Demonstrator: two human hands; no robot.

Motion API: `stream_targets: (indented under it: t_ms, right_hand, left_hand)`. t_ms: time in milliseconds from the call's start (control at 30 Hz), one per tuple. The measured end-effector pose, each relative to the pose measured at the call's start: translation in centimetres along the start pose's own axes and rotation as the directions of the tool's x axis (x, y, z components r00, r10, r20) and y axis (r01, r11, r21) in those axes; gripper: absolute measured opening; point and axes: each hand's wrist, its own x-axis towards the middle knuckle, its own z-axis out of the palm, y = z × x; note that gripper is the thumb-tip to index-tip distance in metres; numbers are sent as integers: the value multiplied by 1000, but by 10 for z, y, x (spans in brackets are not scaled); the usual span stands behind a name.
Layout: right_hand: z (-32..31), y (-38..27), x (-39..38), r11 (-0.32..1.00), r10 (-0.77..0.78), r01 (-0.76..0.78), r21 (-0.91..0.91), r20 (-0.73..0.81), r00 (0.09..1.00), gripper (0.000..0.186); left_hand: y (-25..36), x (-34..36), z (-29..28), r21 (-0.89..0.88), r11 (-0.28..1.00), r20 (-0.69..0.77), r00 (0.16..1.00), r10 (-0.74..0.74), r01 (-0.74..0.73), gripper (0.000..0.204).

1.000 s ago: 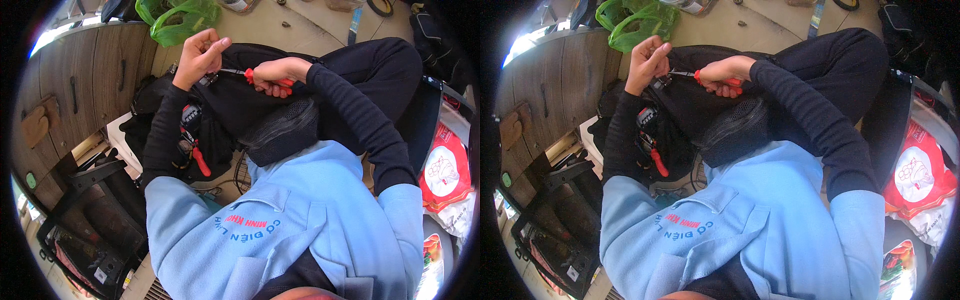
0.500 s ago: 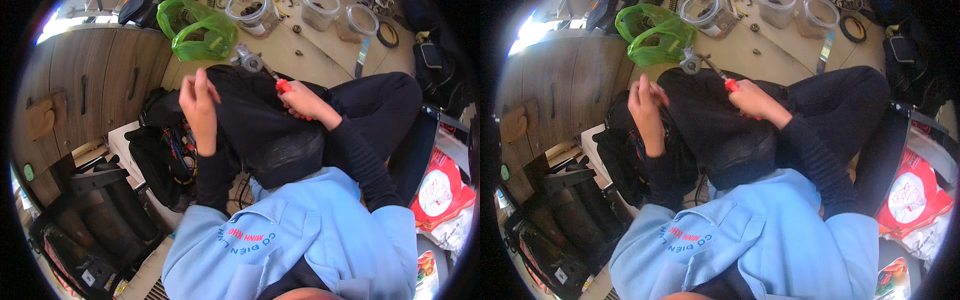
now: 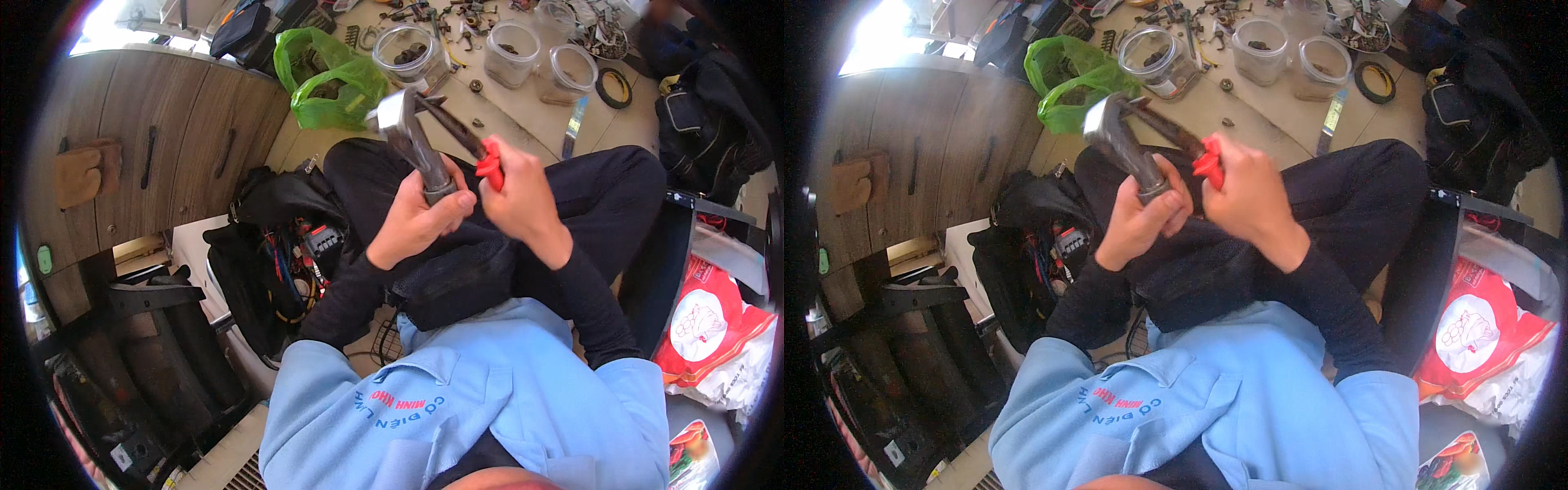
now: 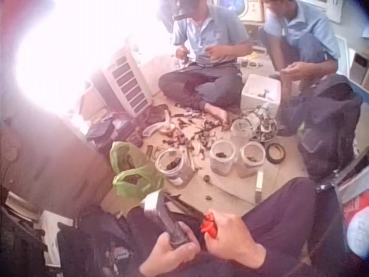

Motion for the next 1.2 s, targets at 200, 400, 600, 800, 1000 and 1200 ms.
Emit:
stream_targets:
  t_ms: [200, 400, 600, 800, 1000, 1200]
  right_hand:
    - [-19, -42, -12, 943, -17, -69, 326, 254, 967, 20]
    - [-36, -57, -13, 943, -175, 40, 330, 387, 905, 18]
    - [-33, -31, -34, 979, -35, -60, 193, 457, 889, 14]
    - [-14, -5, -40, 999, 53, -53, -10, 294, 954, 16]
    - [-1, 8, -25, 931, 80, -21, -365, 146, 986, 28]
    - [-7, 20, -10, 870, 21, 37, -492, 112, 994, 29]
  left_hand:
    - [-18, 12, -57, 509, 796, 31, 931, 364, -328, 53]
    - [89, 26, -81, 823, 222, 401, 811, 426, -523, 26]
    - [187, 21, -68, 617, -615, 752, 598, 278, -491, 19]
    - [161, -15, -28, 724, -667, 309, 947, 87, -175, 24]
    - [126, -35, -41, 939, -344, -5, 996, -84, -24, 21]
    - [112, -11, -56, 360, 514, -155, 593, -790, 778, 43]
